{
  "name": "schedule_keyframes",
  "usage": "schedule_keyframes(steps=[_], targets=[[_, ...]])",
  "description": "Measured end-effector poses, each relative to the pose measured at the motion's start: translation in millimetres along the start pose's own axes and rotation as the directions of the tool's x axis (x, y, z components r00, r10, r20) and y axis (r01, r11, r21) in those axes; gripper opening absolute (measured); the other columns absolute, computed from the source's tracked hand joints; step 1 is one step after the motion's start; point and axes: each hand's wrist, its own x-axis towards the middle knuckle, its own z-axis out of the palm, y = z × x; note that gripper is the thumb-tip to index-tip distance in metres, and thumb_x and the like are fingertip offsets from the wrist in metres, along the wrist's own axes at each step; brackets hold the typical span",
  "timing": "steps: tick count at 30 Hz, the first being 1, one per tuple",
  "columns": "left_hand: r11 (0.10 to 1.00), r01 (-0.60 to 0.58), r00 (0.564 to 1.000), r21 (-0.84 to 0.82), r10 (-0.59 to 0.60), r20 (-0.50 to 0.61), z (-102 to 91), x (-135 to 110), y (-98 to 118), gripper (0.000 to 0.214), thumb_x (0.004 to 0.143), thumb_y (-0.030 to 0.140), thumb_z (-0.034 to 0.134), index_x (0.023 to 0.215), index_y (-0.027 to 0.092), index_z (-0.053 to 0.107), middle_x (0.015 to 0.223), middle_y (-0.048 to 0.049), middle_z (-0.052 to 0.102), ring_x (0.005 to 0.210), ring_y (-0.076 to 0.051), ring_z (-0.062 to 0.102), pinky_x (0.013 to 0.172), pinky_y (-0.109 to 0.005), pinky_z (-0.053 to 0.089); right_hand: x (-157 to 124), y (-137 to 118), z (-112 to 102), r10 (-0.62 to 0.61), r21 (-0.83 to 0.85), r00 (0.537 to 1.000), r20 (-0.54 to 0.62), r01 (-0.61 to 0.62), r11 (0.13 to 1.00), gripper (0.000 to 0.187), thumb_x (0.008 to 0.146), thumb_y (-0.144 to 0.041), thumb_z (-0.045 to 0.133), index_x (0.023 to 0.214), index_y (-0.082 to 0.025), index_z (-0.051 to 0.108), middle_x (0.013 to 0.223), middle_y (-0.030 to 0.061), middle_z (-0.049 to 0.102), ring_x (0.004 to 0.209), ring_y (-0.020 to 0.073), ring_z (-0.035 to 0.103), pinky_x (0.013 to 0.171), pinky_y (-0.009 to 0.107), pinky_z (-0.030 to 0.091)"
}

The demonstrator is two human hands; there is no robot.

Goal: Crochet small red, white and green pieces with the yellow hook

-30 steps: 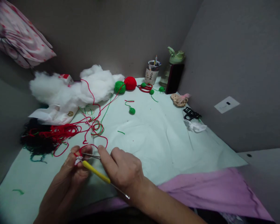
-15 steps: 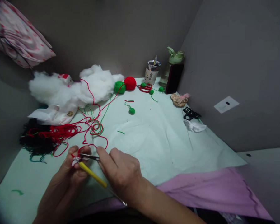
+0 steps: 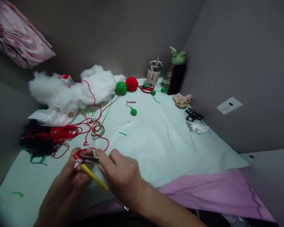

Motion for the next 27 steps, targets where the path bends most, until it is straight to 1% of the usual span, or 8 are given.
schedule_keyframes(steps=[4,6,8,11,13,17,21,27], targets=[[0.998,-0.055,0.998,-0.042,0.054,-0.008,-1.4,2,-2,0.023,0.087,-0.003,0.072,0.085,0.020,0.067,0.084,0.0006,0.068,0.079,-0.009,0.074,0.060,-0.006,0.056,2,22,-14,0.154,0.157,0.988,0.019,-0.155,0.975,0.032,0.110,-0.026,0.045,0.136,-0.013,0.058,0.091,0.0051,0.072,0.071,0.0129,0.067,0.061,0.023,0.053],[0.996,-0.068,0.998,-0.051,0.067,-0.019,-4.5,5,-3,0.024,0.087,-0.005,0.069,0.086,0.019,0.068,0.081,0.0008,0.066,0.077,-0.009,0.074,0.057,-0.005,0.055,1,45,-22,0.255,0.104,0.967,-0.006,-0.253,0.962,0.030,0.109,-0.029,0.048,0.133,-0.015,0.060,0.085,0.0031,0.071,0.064,0.0130,0.065,0.057,0.024,0.051],[0.996,-0.071,0.997,-0.046,0.070,-0.028,-7.8,8,-5,0.024,0.086,-0.007,0.069,0.087,0.017,0.068,0.082,0.0008,0.066,0.071,-0.008,0.072,0.056,-0.005,0.055,-1,67,-31,0.305,-0.039,0.952,-0.028,-0.306,0.951,0.032,0.108,-0.034,0.050,0.130,-0.016,0.064,0.087,0.0051,0.073,0.063,0.0143,0.065,0.056,0.025,0.050],[0.998,-0.067,0.997,-0.019,0.067,-0.033,-9.4,10,-7,0.022,0.085,-0.005,0.071,0.087,0.016,0.069,0.085,0.0000,0.066,0.069,-0.007,0.071,0.057,-0.006,0.057,-5,84,-42,0.345,-0.176,0.938,0.019,-0.337,0.925,0.032,0.106,-0.034,0.053,0.131,-0.017,0.065,0.093,0.0071,0.075,0.065,0.0154,0.067,0.056,0.027,0.050],[0.998,-0.056,0.998,0.006,0.056,-0.022,-7.8,9,-9,0.020,0.084,-0.003,0.075,0.087,0.016,0.069,0.087,-0.0003,0.066,0.078,-0.010,0.074,0.058,-0.007,0.057,-6,78,-46,0.301,-0.084,0.951,0.069,-0.295,0.952,0.031,0.106,-0.030,0.054,0.134,-0.018,0.064,0.092,0.0056,0.074,0.065,0.0143,0.067,0.059,0.026,0.052],[0.999,-0.043,0.999,0.024,0.043,0.027,-3.8,6,-11,0.023,0.079,0.002,0.084,0.086,0.018,0.068,0.089,0.0000,0.065,0.097,-0.018,0.078,0.059,-0.009,0.057,-7,47,-43,0.083,0.152,0.985,0.154,-0.106,0.983,0.032,0.108,-0.024,0.051,0.139,-0.017,0.059,0.087,0.0032,0.070,0.068,0.0128,0.066,0.060,0.024,0.053],[0.998,-0.069,0.997,0.014,0.068,0.033,-2.8,5,-9,0.024,0.077,0.004,0.087,0.085,0.019,0.069,0.085,0.0003,0.065,0.103,-0.020,0.078,0.060,-0.008,0.057,-7,27,-31,-0.034,0.005,0.994,0.105,0.034,0.999,0.031,0.110,-0.023,0.049,0.138,-0.013,0.059,0.082,0.0027,0.067,0.064,0.0127,0.063,0.056,0.026,0.047],[0.995,-0.089,0.994,0.033,0.087,0.060,-0.9,4,-9,0.023,0.076,0.009,0.091,0.083,0.019,0.071,0.083,0.0014,0.067,0.105,-0.019,0.078,0.063,-0.007,0.057,-5,19,-23,-0.115,-0.157,0.993,-0.009,0.112,0.981,0.027,0.111,-0.026,0.049,0.129,-0.013,0.065,0.068,-0.0017,0.063,0.055,0.0112,0.056,0.052,0.026,0.040]])
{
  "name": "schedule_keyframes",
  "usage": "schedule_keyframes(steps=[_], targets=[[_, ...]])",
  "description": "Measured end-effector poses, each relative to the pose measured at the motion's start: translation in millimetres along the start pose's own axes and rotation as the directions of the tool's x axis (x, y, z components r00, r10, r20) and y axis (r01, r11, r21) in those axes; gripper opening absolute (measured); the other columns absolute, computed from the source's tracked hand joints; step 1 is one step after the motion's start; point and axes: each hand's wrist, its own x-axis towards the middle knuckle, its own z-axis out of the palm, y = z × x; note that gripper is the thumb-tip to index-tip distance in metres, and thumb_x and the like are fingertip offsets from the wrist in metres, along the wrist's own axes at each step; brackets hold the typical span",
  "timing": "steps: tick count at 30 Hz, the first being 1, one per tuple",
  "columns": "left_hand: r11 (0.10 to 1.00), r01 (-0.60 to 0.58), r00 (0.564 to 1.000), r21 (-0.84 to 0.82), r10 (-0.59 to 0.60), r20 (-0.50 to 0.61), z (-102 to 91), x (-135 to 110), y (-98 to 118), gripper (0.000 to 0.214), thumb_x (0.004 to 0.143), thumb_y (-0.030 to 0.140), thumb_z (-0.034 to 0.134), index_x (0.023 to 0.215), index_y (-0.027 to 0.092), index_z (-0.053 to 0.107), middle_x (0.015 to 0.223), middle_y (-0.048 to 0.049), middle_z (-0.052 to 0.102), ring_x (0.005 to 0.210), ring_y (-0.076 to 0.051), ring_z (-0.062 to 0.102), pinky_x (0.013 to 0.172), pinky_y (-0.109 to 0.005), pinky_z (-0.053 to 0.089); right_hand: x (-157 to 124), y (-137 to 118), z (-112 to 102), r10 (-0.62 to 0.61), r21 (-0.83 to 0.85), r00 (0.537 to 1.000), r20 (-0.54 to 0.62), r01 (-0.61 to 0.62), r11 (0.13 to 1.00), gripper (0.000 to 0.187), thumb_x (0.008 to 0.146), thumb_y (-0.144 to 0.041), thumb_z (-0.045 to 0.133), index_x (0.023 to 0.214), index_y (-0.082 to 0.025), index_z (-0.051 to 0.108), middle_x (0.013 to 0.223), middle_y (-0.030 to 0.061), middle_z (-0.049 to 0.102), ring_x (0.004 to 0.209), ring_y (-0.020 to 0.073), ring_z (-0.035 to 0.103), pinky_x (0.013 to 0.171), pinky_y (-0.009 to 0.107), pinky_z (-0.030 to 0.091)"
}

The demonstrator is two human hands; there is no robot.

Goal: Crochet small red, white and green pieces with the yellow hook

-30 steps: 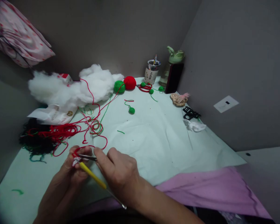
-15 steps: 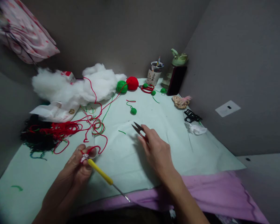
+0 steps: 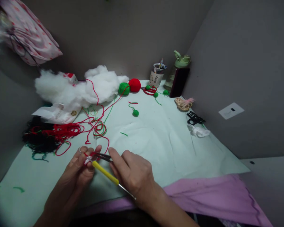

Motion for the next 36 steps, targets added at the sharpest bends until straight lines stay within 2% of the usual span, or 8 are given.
schedule_keyframes(steps=[5,11,17,25,28,32,34,36], targets=[[1.000,-0.028,0.999,0.007,0.028,0.018,-0.2,1,1,0.023,0.076,0.011,0.092,0.084,0.019,0.072,0.084,0.0012,0.067,0.107,-0.020,0.078,0.066,-0.009,0.058,3,-4,0,0.013,-0.031,1.000,-0.004,-0.013,0.999,0.030,0.112,-0.027,0.047,0.126,-0.013,0.069,0.067,-0.0020,0.064,0.054,0.0096,0.056,0.053,0.025,0.040],[0.999,-0.032,0.999,-0.001,0.032,0.009,1.1,1,3,0.026,0.071,0.014,0.096,0.081,0.019,0.072,0.081,0.0016,0.067,0.100,-0.021,0.079,0.069,-0.013,0.061,5,-7,1,0.014,0.014,1.000,0.005,-0.014,1.000,0.031,0.112,-0.026,0.045,0.124,-0.012,0.070,0.069,-0.0009,0.065,0.054,0.0103,0.058,0.051,0.025,0.041],[1.000,-0.010,1.000,0.000,0.010,0.026,1.0,0,1,0.024,0.073,0.014,0.094,0.082,0.019,0.073,0.080,0.0013,0.069,0.100,-0.019,0.078,0.074,-0.013,0.061,6,-8,7,0.030,0.008,0.999,-0.038,-0.030,1.000,0.030,0.112,-0.027,0.047,0.124,-0.012,0.071,0.071,-0.0001,0.068,0.055,0.0100,0.059,0.053,0.025,0.041],[1.000,-0.006,1.000,-0.005,0.006,0.013,3.8,0,1,0.020,0.078,0.008,0.089,0.081,0.019,0.073,0.080,0.0007,0.069,0.098,-0.019,0.079,0.078,-0.015,0.063,4,-13,9,0.008,-0.005,0.999,-0.034,-0.008,1.000,0.030,0.113,-0.023,0.043,0.126,-0.014,0.068,0.067,-0.0022,0.064,0.052,0.0102,0.055,0.052,0.025,0.040],[1.000,-0.008,1.000,-0.009,0.008,0.007,0.4,1,2,0.020,0.079,0.007,0.087,0.082,0.019,0.072,0.081,0.0006,0.068,0.104,-0.019,0.078,0.069,-0.010,0.060,1,2,5,0.077,-0.029,0.997,-0.025,-0.078,0.997,0.029,0.112,-0.024,0.045,0.133,-0.014,0.063,0.078,0.0009,0.070,0.056,0.0103,0.061,0.053,0.024,0.044],[1.000,-0.002,0.998,0.001,0.002,-0.060,-0.9,3,0,0.020,0.087,0.000,0.076,0.083,0.019,0.070,0.082,0.0009,0.067,0.102,-0.015,0.079,0.061,-0.004,0.056,-4,48,-2,0.289,-0.178,0.957,-0.024,-0.288,0.941,0.034,0.108,-0.026,0.052,0.140,-0.017,0.059,0.093,0.0077,0.074,0.068,0.0165,0.070,0.056,0.026,0.051],[1.000,0.000,0.996,0.004,0.000,-0.090,1.3,5,-2,0.021,0.087,-0.002,0.073,0.082,0.018,0.071,0.083,0.0009,0.067,0.100,-0.014,0.079,0.062,-0.005,0.057,-5,64,-3,0.287,-0.220,0.957,0.047,-0.270,0.937,0.044,0.105,-0.035,0.058,0.144,-0.015,0.056,0.108,0.0167,0.073,0.087,0.0277,0.074,0.070,0.038,0.061],[1.000,0.006,0.995,0.011,-0.005,-0.100,4.4,6,-5,0.020,0.083,0.000,0.078,0.080,0.018,0.071,0.082,0.0012,0.068,0.097,-0.014,0.078,0.062,-0.006,0.057,-6,63,-1,0.218,-0.080,0.970,0.110,-0.210,0.974,0.053,0.103,-0.037,0.060,0.151,-0.016,0.050,0.124,0.0224,0.069,0.108,0.0356,0.071,0.088,0.053,0.062]])
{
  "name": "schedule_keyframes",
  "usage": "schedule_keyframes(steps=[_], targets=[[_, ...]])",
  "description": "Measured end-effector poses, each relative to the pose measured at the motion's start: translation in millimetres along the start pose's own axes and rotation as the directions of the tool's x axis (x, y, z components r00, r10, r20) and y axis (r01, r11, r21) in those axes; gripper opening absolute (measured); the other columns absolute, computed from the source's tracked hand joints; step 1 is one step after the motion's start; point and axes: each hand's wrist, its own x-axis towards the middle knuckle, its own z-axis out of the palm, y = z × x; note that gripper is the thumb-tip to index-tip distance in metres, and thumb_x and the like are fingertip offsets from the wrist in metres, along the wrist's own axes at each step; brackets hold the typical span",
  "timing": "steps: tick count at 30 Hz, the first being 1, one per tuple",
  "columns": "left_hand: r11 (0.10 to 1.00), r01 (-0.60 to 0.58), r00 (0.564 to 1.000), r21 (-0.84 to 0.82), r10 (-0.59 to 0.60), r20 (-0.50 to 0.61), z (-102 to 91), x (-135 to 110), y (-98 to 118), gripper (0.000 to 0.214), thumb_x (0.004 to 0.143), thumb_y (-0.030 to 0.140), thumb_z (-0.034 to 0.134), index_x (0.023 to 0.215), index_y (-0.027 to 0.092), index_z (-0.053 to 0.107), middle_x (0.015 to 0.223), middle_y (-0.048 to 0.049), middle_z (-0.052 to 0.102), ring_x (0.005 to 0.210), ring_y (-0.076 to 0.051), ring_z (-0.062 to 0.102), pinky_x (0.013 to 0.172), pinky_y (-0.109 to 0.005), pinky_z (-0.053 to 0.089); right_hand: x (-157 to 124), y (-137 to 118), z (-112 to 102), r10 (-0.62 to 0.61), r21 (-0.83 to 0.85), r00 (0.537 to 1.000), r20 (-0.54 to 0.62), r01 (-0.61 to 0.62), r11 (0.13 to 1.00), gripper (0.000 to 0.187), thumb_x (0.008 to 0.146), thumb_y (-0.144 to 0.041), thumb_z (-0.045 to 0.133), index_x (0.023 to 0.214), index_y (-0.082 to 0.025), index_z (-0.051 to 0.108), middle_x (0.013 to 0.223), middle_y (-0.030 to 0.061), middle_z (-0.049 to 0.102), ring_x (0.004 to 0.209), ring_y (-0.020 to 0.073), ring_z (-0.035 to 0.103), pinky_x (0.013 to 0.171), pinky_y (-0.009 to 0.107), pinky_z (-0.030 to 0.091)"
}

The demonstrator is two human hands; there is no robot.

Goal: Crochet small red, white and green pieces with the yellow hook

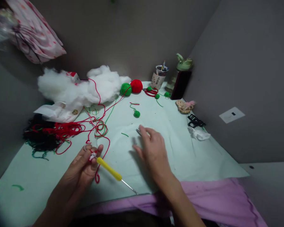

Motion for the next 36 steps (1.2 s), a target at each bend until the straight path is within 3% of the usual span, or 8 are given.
schedule_keyframes(steps=[2,5,9,14,20,24,30,36], targets=[[0.999,0.028,0.999,0.031,-0.029,0.035,2.7,-1,-2,0.019,0.078,0.005,0.086,0.079,0.018,0.072,0.083,0.0016,0.070,0.093,-0.013,0.077,0.065,-0.008,0.059,-4,-16,1,-0.066,0.313,0.995,0.074,0.039,0.949,0.059,0.104,-0.036,0.060,0.158,-0.023,0.041,0.134,0.0194,0.065,0.121,0.0321,0.067,0.097,0.049,0.061],[0.990,0.083,0.984,0.114,-0.099,0.145,4.0,-4,-4,0.022,0.075,0.018,0.093,0.082,0.019,0.073,0.082,0.0015,0.073,0.076,-0.010,0.072,0.069,-0.013,0.060,-10,-51,-1,-0.103,0.667,0.987,0.120,-0.003,0.745,0.049,0.106,-0.035,0.057,0.155,-0.031,0.049,0.125,0.0113,0.065,0.114,0.0228,0.068,0.093,0.036,0.062],[0.985,0.079,0.966,0.152,-0.113,0.231,4.1,-10,-7,0.028,0.069,0.025,0.098,0.083,0.020,0.075,0.083,-0.0011,0.078,0.082,-0.012,0.072,0.078,-0.017,0.058,-12,-73,-6,0.003,0.810,0.994,0.108,-0.090,0.579,0.037,0.109,-0.026,0.051,0.142,-0.032,0.065,0.118,0.0078,0.066,0.107,0.0188,0.066,0.091,0.033,0.059],[0.986,-0.033,0.978,0.162,-0.001,0.210,5.9,-12,-13,0.030,0.070,0.022,0.096,0.096,0.022,0.080,0.087,0.0006,0.079,0.083,-0.011,0.072,0.083,-0.019,0.055,-7,-73,-4,0.144,0.884,0.980,0.136,-0.186,0.430,0.032,0.108,-0.019,0.051,0.125,-0.034,0.074,0.102,0.0017,0.071,0.095,0.0153,0.065,0.085,0.030,0.055],[0.982,-0.025,0.969,0.187,-0.022,0.245,3.8,-11,-16,0.040,0.071,0.016,0.091,0.107,0.024,0.078,0.086,0.0013,0.078,0.080,-0.014,0.072,0.086,-0.027,0.055,-7,-76,3,0.222,0.896,0.957,0.187,-0.258,0.362,0.027,0.107,-0.023,0.055,0.120,-0.033,0.076,0.102,0.0018,0.072,0.094,0.0154,0.066,0.082,0.029,0.054],[0.973,-0.055,0.974,0.224,0.003,0.227,7.3,-15,-12,0.027,0.075,0.026,0.090,0.098,0.021,0.078,0.089,-0.0006,0.077,0.079,-0.014,0.069,0.076,-0.024,0.055,-5,-77,2,0.225,0.921,0.949,0.222,-0.279,0.272,0.025,0.107,-0.027,0.057,0.118,-0.035,0.078,0.096,0.0007,0.071,0.086,0.0142,0.067,0.077,0.028,0.056],[0.953,-0.081,0.977,0.292,0.017,0.213,12.3,-17,-5,0.016,0.081,0.031,0.085,0.082,0.019,0.075,0.071,0.0009,0.071,0.068,-0.013,0.065,0.068,-0.023,0.054,-6,-77,-1,0.176,0.915,0.955,0.238,-0.281,0.288,0.025,0.107,-0.029,0.058,0.119,-0.035,0.078,0.091,0.0003,0.072,0.087,0.0153,0.067,0.080,0.029,0.055],[0.947,-0.129,0.979,0.295,0.074,0.191,10.5,-15,-12,0.041,0.071,0.017,0.088,0.109,0.020,0.075,0.076,0.0021,0.073,0.067,-0.012,0.064,0.066,-0.023,0.054,-4,-78,5,0.273,0.899,0.943,0.189,-0.278,0.339,0.024,0.103,-0.023,0.060,0.109,-0.033,0.081,0.092,0.0018,0.068,0.088,0.0155,0.066,0.077,0.028,0.055]])
